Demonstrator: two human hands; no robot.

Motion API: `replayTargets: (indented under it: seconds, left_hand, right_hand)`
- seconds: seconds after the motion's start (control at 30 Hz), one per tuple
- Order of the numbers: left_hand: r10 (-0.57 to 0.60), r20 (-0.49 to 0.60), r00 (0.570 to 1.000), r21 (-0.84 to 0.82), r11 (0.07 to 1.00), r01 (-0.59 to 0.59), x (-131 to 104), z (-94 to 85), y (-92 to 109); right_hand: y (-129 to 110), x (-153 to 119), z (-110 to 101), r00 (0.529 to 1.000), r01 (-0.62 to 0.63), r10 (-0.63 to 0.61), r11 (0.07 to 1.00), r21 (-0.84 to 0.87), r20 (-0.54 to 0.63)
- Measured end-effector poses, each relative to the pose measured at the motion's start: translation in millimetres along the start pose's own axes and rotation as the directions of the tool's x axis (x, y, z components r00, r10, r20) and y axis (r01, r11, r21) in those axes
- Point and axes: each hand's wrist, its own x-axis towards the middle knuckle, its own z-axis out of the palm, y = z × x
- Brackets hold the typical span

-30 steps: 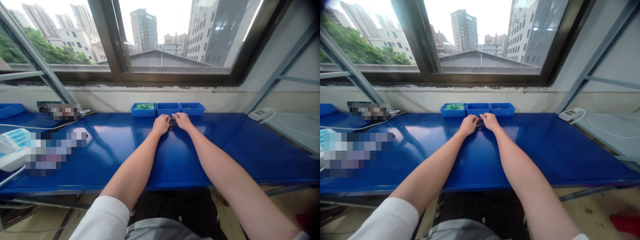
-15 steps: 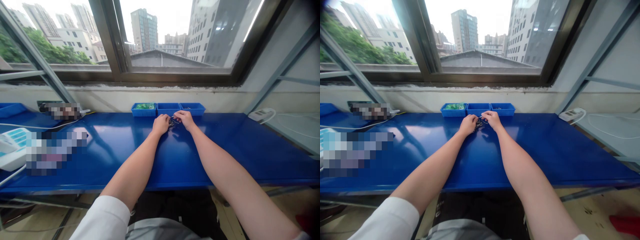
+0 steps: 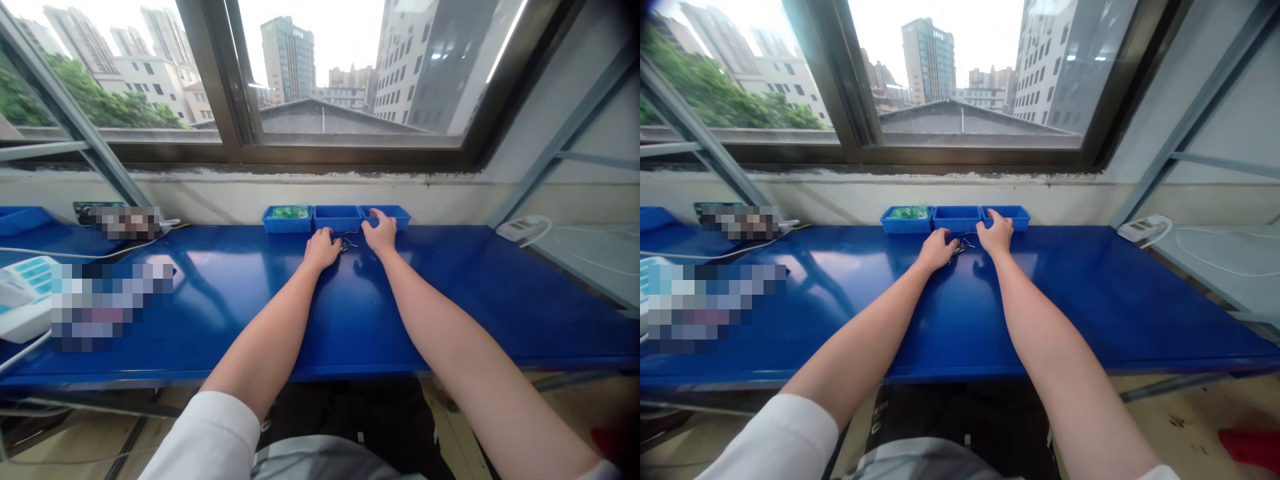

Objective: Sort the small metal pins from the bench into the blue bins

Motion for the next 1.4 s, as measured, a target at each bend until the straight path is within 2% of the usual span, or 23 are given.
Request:
replayTargets:
  seconds: [0.13,0.3,0.4,0.57,0.63,0.7,0.77,0.83,1.03,1.4]
  left_hand:
    - [-0.001,0.021,1.0,0.012,1.0,0.001,-1,-1.2,1]
    - [-0.006,0.055,0.998,0.03,1.0,0.004,-1,-1.6,1]
    - [0.006,0.06,0.998,0.041,0.999,-0.008,-1,-1.3,0]
    - [0.054,0.115,0.992,0.063,0.996,-0.062,-1,-0.3,0]
    - [0.092,0.15,0.984,0.097,0.99,-0.107,-2,0.1,0]
    - [0.13,0.193,0.972,0.132,0.979,-0.157,-2,0.4,1]
    - [0.15,0.23,0.962,0.156,0.97,-0.189,-2,0.7,1]
    - [0.156,0.248,0.956,0.169,0.965,-0.202,-2,1.0,2]
    - [0.177,0.262,0.949,0.151,0.964,-0.221,-1,2.6,1]
    - [0.19,0.255,0.948,0.111,0.968,-0.224,-3,-1.4,3]
  right_hand:
    - [5,3,0,0.997,-0.064,0.067,0.993,-0.097,0.027]
    - [11,4,3,0.977,-0.107,0.128,0.986,-0.126,0.173]
    - [11,1,5,0.979,-0.033,0.052,0.995,-0.099,0.198]
    - [6,-1,7,0.988,0.125,-0.119,0.991,-0.055,0.103]
    - [2,-3,7,0.961,0.205,-0.198,0.979,-0.012,0.195]
    - [0,-5,9,0.905,0.26,-0.251,0.965,0.021,0.342]
    - [-2,-7,11,0.849,0.292,-0.268,0.956,0.017,0.455]
    - [-4,-9,12,0.813,0.309,-0.267,0.951,0.005,0.517]
    - [-4,-10,12,0.786,0.309,-0.28,0.95,0.042,0.552]
    - [-4,-9,12,0.792,0.192,-0.212,0.977,0.096,0.572]
